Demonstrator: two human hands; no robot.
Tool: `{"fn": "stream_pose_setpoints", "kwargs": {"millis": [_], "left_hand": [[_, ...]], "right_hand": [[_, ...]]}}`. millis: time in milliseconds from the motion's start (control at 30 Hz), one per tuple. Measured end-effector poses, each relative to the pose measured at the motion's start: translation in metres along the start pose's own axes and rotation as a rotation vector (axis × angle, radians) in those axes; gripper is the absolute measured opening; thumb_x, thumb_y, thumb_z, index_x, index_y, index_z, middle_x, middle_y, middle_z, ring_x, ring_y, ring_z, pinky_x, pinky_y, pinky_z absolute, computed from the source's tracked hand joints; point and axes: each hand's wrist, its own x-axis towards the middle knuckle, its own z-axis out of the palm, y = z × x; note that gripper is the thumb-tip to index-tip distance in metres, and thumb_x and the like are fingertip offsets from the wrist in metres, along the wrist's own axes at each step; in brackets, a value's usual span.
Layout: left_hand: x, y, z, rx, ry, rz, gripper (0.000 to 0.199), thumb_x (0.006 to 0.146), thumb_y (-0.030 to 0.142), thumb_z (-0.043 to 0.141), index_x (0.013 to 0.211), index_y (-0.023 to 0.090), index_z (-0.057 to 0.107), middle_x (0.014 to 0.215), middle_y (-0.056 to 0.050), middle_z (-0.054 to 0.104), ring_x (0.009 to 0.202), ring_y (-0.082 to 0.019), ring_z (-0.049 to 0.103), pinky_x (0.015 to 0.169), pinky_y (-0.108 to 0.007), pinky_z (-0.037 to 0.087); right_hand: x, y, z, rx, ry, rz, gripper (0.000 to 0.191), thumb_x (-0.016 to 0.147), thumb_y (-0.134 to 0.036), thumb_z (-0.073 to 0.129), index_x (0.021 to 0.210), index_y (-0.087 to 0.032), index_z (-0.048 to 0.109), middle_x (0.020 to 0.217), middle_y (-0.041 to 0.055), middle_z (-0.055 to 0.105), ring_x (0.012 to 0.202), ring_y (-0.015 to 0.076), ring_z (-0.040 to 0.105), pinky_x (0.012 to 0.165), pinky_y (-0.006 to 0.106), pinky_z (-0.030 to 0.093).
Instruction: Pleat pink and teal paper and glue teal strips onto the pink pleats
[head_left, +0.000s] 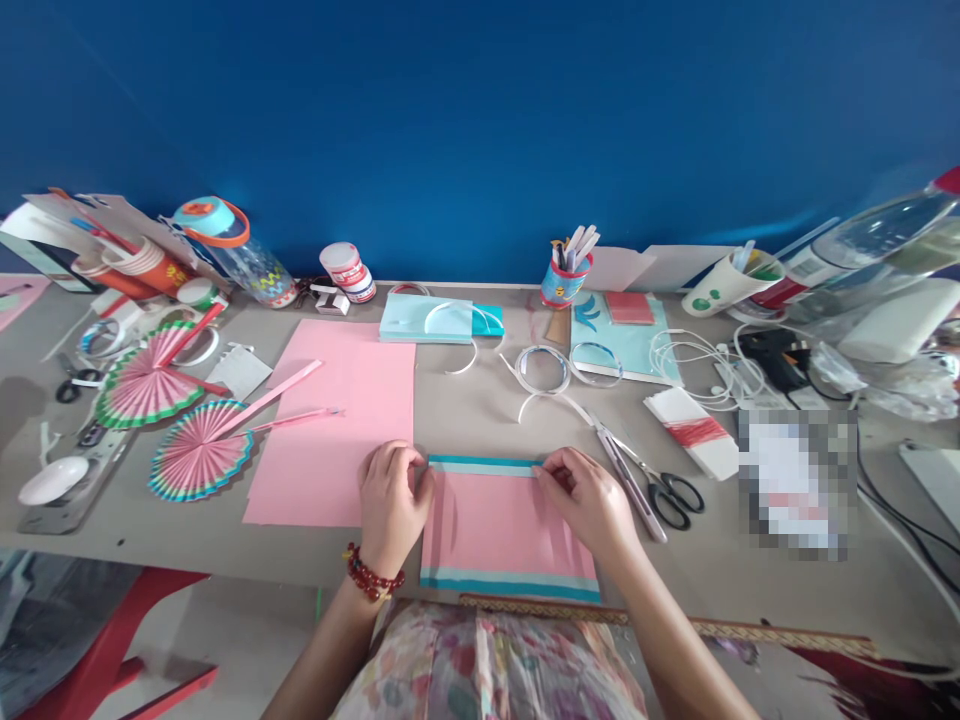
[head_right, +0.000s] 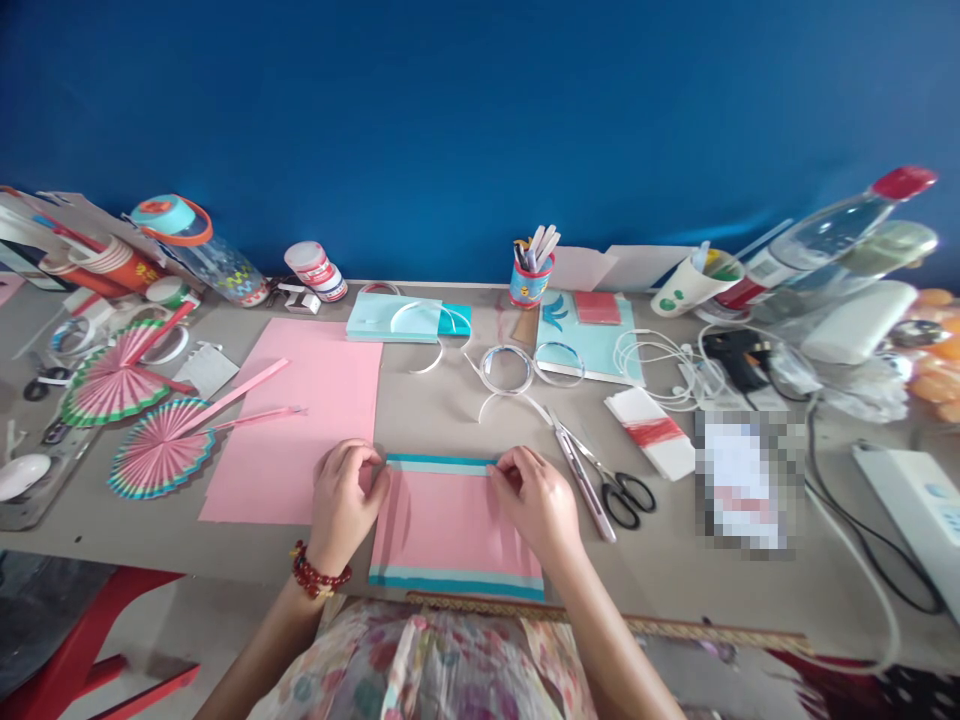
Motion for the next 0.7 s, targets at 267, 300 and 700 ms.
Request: {"fn": "stream_pose_setpoints", "kwargs": {"millis": [267, 300, 700], "left_hand": [[-0.0007, 0.0002, -0.0003, 0.001, 0.012, 0.011, 0.014, 0.084, 0.015, 0.059, 0.092, 0.023, 0.050, 0.092, -0.005, 0.060, 0.099, -0.026, 0.058, 0.092, -0.041, 0.041], [-0.0007, 0.0000, -0.0001, 0.002, 0.012, 0.013, 0.015, 0.084, 0.014, 0.059, 0.093, 0.022, 0.050, 0.093, -0.005, 0.060, 0.098, -0.026, 0.058, 0.092, -0.041, 0.041], [-0.0018, -0.0041, 0.0012, -0.002, -0.007, 0.043, 0.015, 0.086, 0.011, 0.055, 0.096, 0.021, 0.051, 0.095, -0.005, 0.059, 0.098, -0.024, 0.057, 0.091, -0.041, 0.043]], "right_hand": [[-0.0002, 0.0007, 0.0008, 0.003, -0.014, 0.005, 0.017, 0.087, -0.033, 0.054, 0.073, -0.023, 0.053, 0.072, 0.0002, 0.062, 0.068, 0.0172, 0.058, 0.064, 0.027, 0.041], [-0.0002, 0.0005, 0.0007, 0.004, -0.014, 0.006, 0.017, 0.087, -0.033, 0.054, 0.073, -0.023, 0.053, 0.072, 0.0003, 0.062, 0.068, 0.0172, 0.058, 0.064, 0.027, 0.041], [-0.0006, 0.0006, 0.0029, -0.025, -0.025, -0.009, 0.016, 0.088, -0.031, 0.052, 0.074, -0.022, 0.052, 0.074, 0.0002, 0.059, 0.070, 0.0164, 0.057, 0.065, 0.026, 0.039]]}}
